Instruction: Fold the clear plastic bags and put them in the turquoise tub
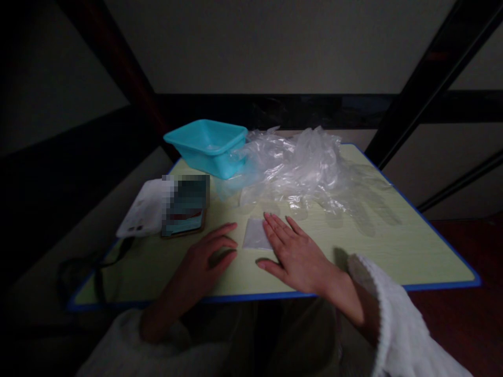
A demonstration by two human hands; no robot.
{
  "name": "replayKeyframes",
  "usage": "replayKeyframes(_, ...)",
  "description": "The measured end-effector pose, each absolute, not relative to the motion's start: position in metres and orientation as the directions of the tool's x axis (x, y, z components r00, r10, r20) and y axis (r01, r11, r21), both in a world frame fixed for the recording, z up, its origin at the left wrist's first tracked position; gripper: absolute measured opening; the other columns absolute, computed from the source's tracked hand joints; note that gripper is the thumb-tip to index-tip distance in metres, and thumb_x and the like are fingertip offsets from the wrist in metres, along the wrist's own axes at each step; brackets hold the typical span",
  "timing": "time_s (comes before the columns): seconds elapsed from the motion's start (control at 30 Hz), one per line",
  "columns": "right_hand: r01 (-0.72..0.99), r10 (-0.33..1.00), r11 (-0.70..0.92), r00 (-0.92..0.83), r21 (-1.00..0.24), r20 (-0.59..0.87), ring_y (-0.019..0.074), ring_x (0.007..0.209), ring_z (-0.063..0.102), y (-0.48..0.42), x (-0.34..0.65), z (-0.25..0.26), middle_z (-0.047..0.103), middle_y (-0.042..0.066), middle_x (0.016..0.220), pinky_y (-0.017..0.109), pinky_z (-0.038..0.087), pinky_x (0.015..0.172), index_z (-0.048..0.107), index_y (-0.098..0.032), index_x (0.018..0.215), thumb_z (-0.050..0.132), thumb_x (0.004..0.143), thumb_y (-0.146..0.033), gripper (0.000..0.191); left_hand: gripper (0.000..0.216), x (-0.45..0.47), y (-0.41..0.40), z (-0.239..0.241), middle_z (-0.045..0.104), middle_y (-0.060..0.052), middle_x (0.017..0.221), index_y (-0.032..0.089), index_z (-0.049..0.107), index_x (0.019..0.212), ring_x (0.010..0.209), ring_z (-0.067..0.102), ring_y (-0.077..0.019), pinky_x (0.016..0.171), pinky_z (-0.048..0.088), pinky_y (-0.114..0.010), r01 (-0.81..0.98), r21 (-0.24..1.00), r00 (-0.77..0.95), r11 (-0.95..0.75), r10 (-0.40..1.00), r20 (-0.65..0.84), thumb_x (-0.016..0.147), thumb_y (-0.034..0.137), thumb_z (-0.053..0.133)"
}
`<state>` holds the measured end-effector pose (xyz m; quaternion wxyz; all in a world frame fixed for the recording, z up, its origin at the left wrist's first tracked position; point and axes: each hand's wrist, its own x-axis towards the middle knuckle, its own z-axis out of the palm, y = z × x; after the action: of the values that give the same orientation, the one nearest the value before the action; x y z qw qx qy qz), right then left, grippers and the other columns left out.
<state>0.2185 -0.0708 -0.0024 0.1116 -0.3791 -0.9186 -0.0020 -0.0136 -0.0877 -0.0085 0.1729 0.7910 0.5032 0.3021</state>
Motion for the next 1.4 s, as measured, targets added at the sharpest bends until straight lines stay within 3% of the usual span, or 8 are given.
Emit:
replayKeyframes(0.07,0.694,0.694,0.714,-0.685,-0.089,0.223,0.0265,0.141,0.026,-0.071,0.218,-0.003,0.03,0.02,0.149,0.049,0.026,0.113,0.026,-0.006,0.146,0.034,0.095,-0.056,0.072,0.014,-0.014,-0.087,-0.008,0.062,-0.01,0.124,0.017,0.063,0.083,0.12,0.055,-0.0235,0.104,0.044,-0.045,0.68,0.579,0.325,-0.45,0.893,0.312,0.086,0.017,0.05)
replayKeyframes(0.27,0.69,0.688,0.717,-0.678,-0.102,0.258,0.027,0.141,0.025,-0.073,0.217,-0.004,0.031,0.021,0.149,0.049,0.027,0.113,0.026,-0.006,0.147,0.037,0.094,-0.054,0.072,0.021,-0.017,-0.087,-0.014,0.059,-0.011,0.128,0.017,0.063,0.104,0.121,0.054,-0.0243,0.103,0.045,-0.046,0.724,0.509,0.342,-0.466,0.883,0.322,0.086,0.02,0.053)
replayKeyframes(0.63,0.71,0.716,0.696,-0.674,-0.11,0.182,0.0281,0.142,0.022,-0.073,0.212,0.004,0.026,0.023,0.15,0.05,0.027,0.113,0.029,0.001,0.143,0.039,0.094,-0.05,0.072,0.046,-0.017,-0.089,-0.019,0.047,-0.014,0.141,0.014,0.041,0.136,0.13,0.045,-0.0259,0.105,0.041,-0.045,0.811,0.202,0.467,-0.549,0.815,0.344,0.091,0.025,0.045)
replayKeyframes(0.77,0.678,0.682,0.726,-0.693,-0.112,0.234,0.0289,0.141,0.024,-0.073,0.213,0.01,0.028,0.02,0.151,0.053,0.028,0.112,0.039,-0.004,0.139,0.046,0.093,-0.046,0.063,0.047,-0.015,-0.089,-0.018,0.043,-0.011,0.145,0.016,0.039,0.138,0.134,0.041,-0.0234,0.106,0.04,-0.04,0.792,0.129,0.522,-0.596,0.773,0.361,0.092,0.02,0.042)
replayKeyframes(0.9,0.629,0.653,0.752,-0.67,-0.198,0.353,0.0252,0.131,0.043,-0.074,0.218,0.014,0.051,0.014,0.138,0.047,0.039,0.107,0.059,-0.013,0.117,0.051,0.092,-0.039,0.037,0.045,-0.01,-0.089,-0.021,0.045,-0.007,0.144,0.018,0.045,0.135,0.135,0.039,-0.0228,0.105,0.04,-0.039,0.76,0.048,0.597,-0.648,0.726,0.341,0.091,0.012,0.038)
replayKeyframes(1.0,0.631,0.679,0.732,-0.647,-0.258,0.346,0.025,0.124,0.05,-0.077,0.221,0.015,0.058,0.013,0.129,0.044,0.047,0.1,0.059,-0.014,0.116,0.055,0.091,-0.036,0.034,0.045,-0.007,-0.09,-0.024,0.053,-0.005,0.138,0.017,0.051,0.13,0.129,0.046,-0.0247,0.101,0.041,-0.042,0.756,-0.005,0.609,-0.655,0.7,0.373,0.09,0.008,0.035)
replayKeyframes(1.2,0.695,0.734,0.679,-0.632,-0.237,0.251,0.0263,0.124,0.05,-0.083,0.226,0.011,0.058,0.01,0.13,0.044,0.049,0.098,0.057,-0.017,0.12,0.059,0.088,-0.036,0.038,0.044,-0.011,-0.092,-0.019,0.051,-0.003,0.14,0.019,0.053,0.131,0.129,0.043,-0.0242,0.102,0.035,-0.038,0.714,-0.073,0.662,-0.696,0.637,0.394,0.093,0.015,0.032)
replayKeyframes(1.4,0.675,0.718,0.694,-0.623,-0.25,0.31,0.0245,0.118,0.055,-0.085,0.232,0.006,0.062,0.006,0.123,0.042,0.052,0.095,0.058,-0.02,0.118,0.061,0.088,-0.03,0.032,0.041,-0.009,-0.094,-0.014,0.05,-0.003,0.141,0.018,0.051,0.131,0.13,0.044,-0.0245,0.103,0.036,-0.04,0.729,-0.011,0.637,-0.684,0.673,0.376,0.095,0.016,0.032)
